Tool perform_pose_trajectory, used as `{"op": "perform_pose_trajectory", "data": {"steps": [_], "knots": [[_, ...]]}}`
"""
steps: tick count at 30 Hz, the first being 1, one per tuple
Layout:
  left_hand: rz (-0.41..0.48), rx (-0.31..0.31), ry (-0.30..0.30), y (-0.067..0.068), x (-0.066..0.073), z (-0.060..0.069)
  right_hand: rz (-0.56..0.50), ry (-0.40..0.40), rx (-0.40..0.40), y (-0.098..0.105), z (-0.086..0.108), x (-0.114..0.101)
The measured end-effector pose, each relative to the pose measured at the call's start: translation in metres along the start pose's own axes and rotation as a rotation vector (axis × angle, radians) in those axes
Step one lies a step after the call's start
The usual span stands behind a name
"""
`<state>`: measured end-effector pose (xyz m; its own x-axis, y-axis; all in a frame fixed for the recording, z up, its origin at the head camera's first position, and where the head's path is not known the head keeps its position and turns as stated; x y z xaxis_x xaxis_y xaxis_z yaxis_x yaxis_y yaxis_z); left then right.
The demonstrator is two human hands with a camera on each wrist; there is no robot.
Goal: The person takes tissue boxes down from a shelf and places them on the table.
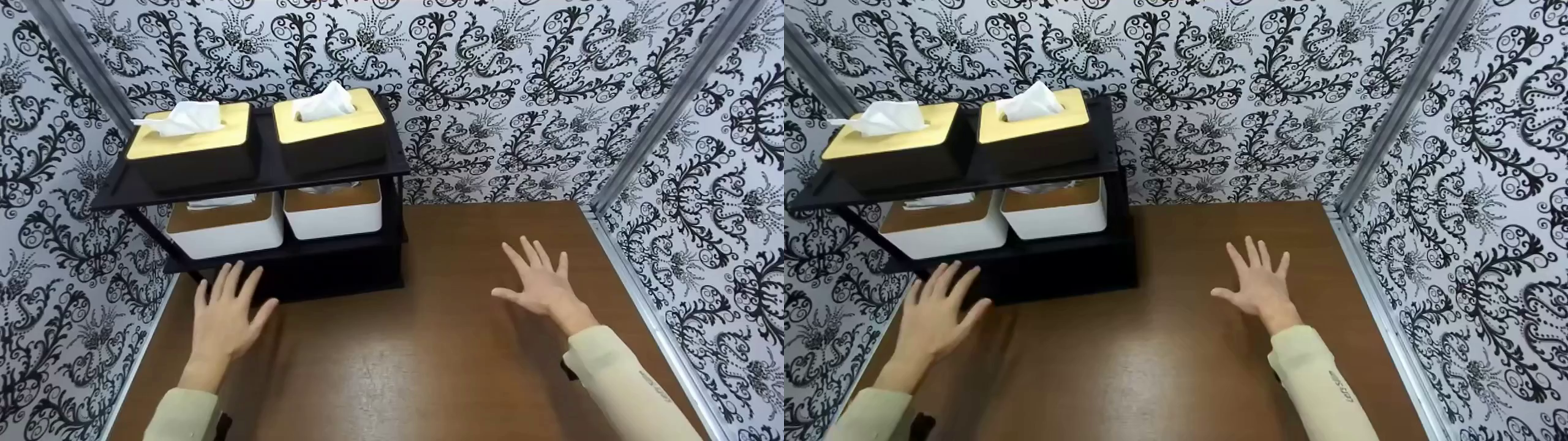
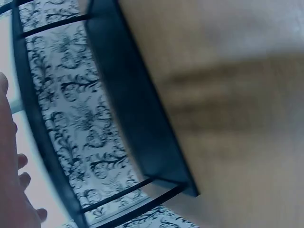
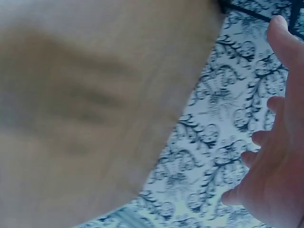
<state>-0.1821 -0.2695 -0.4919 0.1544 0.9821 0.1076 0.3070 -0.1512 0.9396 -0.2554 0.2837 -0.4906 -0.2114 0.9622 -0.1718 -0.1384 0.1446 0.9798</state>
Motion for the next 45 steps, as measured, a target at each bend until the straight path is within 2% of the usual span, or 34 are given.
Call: {"op": "perform_pose_trajectory", "data": {"steps": [7, 10, 13, 16, 19, 22, 26, 35, 39, 45], "knots": [[0.032, 0.282, -0.099, 0.044, -0.002, -0.008, 0.017, 0.071, 0.007, 0.031, -0.008, -0.024], [0.036, 0.382, -0.126, 0.063, -0.006, -0.012, 0.026, 0.096, 0.001, 0.044, -0.014, -0.036], [0.056, 0.454, -0.126, 0.082, -0.011, -0.016, 0.039, 0.115, -0.011, 0.057, -0.019, -0.047], [0.072, 0.493, -0.091, 0.100, -0.018, -0.019, 0.045, 0.139, -0.004, 0.069, -0.024, -0.059], [0.081, 0.500, -0.036, 0.114, -0.026, -0.020, 0.062, 0.165, 0.012, 0.078, -0.028, -0.071], [0.090, 0.497, 0.018, 0.121, -0.035, -0.022, 0.087, 0.182, 0.015, 0.084, -0.033, -0.082], [0.111, 0.468, 0.103, 0.125, -0.047, -0.022, 0.111, 0.208, 0.016, 0.087, -0.040, -0.097], [0.170, 0.387, 0.365, 0.135, -0.073, -0.034, 0.126, 0.236, 0.003, 0.079, -0.050, -0.115], [0.305, 0.327, 0.502, 0.139, -0.082, -0.040, 0.111, 0.243, -0.004, 0.076, -0.055, -0.122], [0.650, 0.217, 0.687, 0.148, -0.089, -0.052, 0.121, 0.254, -0.016, 0.067, -0.061, -0.132]]}}
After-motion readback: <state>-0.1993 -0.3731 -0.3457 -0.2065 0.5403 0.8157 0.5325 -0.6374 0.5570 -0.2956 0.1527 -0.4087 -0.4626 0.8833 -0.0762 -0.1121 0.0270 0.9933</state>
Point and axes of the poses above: each hand's wrist, its own z-axis away from the middle knuckle, its own y-axis out of the back of the hand, x = y × z, the point moved 2 cm from there along -z, towards the middle knuckle, and after that the axes turned 3 degrees about -x, right-handed, at the moved point
